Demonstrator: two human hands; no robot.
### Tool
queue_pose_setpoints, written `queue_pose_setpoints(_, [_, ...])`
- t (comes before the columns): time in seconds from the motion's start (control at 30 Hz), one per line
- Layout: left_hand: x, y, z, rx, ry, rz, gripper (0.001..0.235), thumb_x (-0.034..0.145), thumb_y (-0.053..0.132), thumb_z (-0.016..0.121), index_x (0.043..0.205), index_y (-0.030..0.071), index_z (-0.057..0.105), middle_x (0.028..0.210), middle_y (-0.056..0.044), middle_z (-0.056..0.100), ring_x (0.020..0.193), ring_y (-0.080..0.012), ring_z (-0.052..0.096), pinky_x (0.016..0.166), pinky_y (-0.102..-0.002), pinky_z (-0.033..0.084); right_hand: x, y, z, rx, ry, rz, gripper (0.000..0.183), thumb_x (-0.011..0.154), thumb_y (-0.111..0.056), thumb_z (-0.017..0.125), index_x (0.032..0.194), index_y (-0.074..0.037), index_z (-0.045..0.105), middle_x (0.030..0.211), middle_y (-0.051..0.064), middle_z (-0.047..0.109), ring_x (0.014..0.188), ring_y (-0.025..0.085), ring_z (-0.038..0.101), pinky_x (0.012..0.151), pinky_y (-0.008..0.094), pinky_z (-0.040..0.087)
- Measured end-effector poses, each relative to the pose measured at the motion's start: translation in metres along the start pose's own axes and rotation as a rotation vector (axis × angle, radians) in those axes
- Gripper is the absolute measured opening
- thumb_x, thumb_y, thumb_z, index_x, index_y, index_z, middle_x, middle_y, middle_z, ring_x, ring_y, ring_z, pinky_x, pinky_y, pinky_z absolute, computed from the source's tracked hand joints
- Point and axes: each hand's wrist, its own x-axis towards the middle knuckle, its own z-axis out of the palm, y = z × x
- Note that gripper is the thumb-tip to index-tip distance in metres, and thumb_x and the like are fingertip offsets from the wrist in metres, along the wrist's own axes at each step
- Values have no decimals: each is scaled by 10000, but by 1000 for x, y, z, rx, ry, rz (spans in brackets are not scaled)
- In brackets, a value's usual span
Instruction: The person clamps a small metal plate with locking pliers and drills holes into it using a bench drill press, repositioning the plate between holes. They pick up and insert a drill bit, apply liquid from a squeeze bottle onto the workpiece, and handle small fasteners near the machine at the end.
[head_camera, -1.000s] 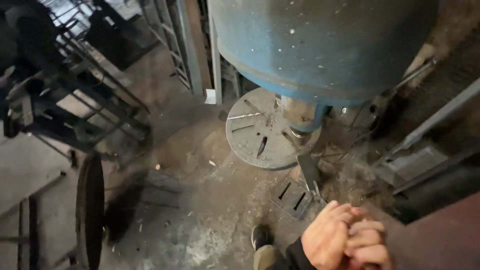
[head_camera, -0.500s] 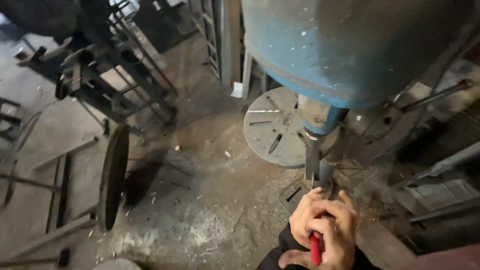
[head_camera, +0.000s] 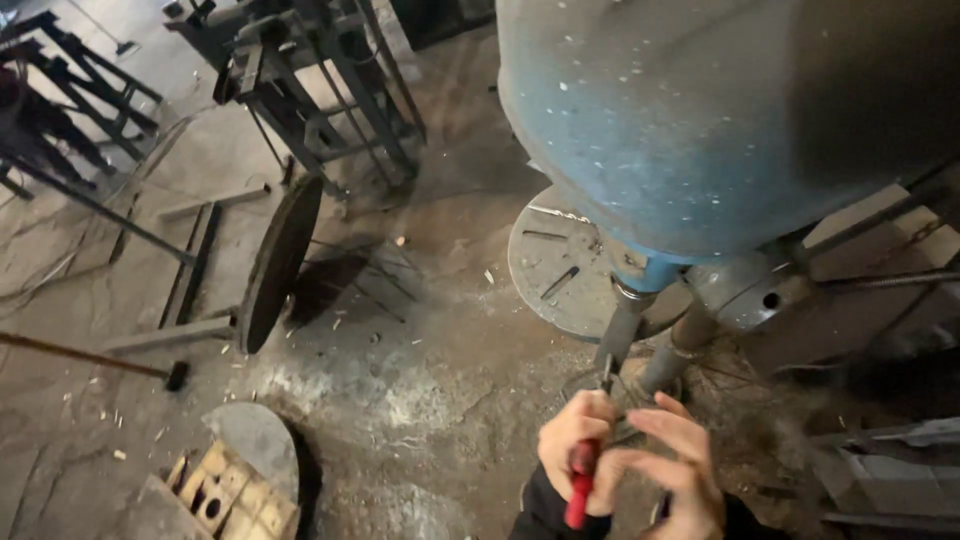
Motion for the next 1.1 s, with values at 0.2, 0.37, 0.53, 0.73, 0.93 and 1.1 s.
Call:
queue_pose_setpoints(0.2, [32, 31, 3, 4, 79, -113, 160, 893, 14, 710, 881, 35, 552, 859, -119, 576, 813, -299, 542, 871, -456, 549, -120, 158, 68, 1118, -92, 1275, 475, 1092, -289, 626, 1442, 32, 624, 1138, 250, 794, 831, 296, 733, 654, 414, 578])
queue_pose_setpoints(0.37, [35, 25, -11, -33, 51, -132, 261, 983, 167, 761, 871, 36, 566, 842, -133, 601, 835, -316, 601, 829, -443, 561, -21, 126, 73, 1106, 42, 1355, 372, 1159, -329, 571, 1291, -7, 701, 1223, 180, 812, 975, 241, 727, 794, 420, 620])
queue_pose_setpoints(0.53, [33, 29, -21, -35, 39, -161, 94, 881, 102, 696, 909, 34, 637, 895, -130, 676, 891, -306, 647, 979, -483, 584, -5, 125, 83, 1054, 81, 1314, 391, 1149, -307, 635, 1227, 52, 770, 1049, 176, 830, 782, 210, 719, 703, 328, 582])
queue_pose_setpoints(0.73, [30, 36, 14, -105, 232, -126, 497, 1046, 463, 669, 971, -28, 704, 919, -174, 697, 907, -309, 634, 1009, -491, 543, -4, 121, 76, 1009, 144, 1290, 385, 1126, -286, 675, 1191, 74, 795, 988, 187, 827, 743, 204, 726, 656, 284, 552])
queue_pose_setpoints(0.93, [31, 34, 36, -108, 309, -121, 506, 1010, 481, 677, 881, -8, 671, 826, -135, 650, 820, -283, 587, 937, -485, 545, 13, 120, 45, 925, 63, 1351, 425, 1141, -265, 619, 1175, 118, 799, 1004, 255, 845, 788, 277, 775, 637, 348, 602])
queue_pose_setpoints(1.1, [34, 27, 50, -91, 274, -71, 481, 1003, 453, 694, 882, -10, 637, 837, -142, 619, 813, -294, 545, 904, -488, 527, 17, 138, 31, 974, 6, 1386, 416, 1135, -274, 627, 1181, 108, 784, 1023, 256, 849, 797, 269, 786, 595, 325, 578])
